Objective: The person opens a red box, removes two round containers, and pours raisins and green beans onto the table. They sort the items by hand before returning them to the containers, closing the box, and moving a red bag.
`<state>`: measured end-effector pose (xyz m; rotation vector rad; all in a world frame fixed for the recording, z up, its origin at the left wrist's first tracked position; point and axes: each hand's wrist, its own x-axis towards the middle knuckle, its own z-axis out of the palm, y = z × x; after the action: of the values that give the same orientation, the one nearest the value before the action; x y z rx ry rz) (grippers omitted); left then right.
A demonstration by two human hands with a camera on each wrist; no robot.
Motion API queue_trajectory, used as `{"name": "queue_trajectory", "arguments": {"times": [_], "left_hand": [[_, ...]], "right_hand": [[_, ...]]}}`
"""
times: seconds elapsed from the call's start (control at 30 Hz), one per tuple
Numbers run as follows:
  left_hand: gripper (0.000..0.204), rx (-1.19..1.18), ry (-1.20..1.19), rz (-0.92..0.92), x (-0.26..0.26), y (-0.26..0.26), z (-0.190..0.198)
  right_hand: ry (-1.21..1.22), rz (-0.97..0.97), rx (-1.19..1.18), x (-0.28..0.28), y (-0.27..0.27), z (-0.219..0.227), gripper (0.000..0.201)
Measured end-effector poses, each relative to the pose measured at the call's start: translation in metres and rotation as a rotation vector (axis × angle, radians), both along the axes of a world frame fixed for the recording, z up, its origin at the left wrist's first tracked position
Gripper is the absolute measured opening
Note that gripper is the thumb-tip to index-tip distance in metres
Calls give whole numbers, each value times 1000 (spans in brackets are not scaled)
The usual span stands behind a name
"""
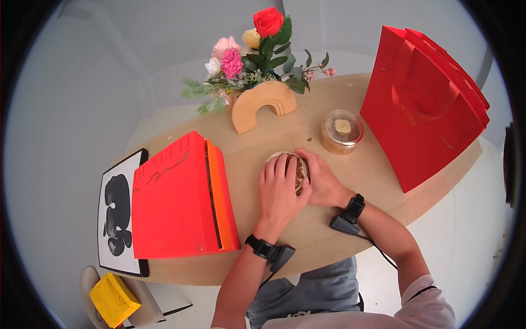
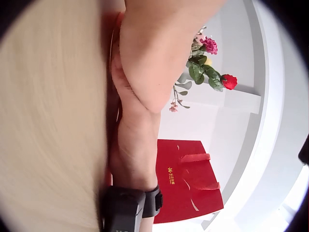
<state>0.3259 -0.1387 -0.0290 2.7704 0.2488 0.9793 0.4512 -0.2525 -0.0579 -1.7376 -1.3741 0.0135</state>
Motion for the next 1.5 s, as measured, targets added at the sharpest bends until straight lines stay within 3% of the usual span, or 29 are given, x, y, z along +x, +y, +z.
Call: {"name": "queue_trajectory", "arguments": {"times": [0.53,1.27,1.5], "left_hand": [[42,-58,10,-113,5,8,0],[40,-19,-13,-150,6,9,7],[40,-47,13,-157,1,13,-7]], "right_hand": [[171,17,-62,0,-3,8,100],[131,16,-52,1,-2,7,101],[146,21,-56,1,-2,10,103]]}}
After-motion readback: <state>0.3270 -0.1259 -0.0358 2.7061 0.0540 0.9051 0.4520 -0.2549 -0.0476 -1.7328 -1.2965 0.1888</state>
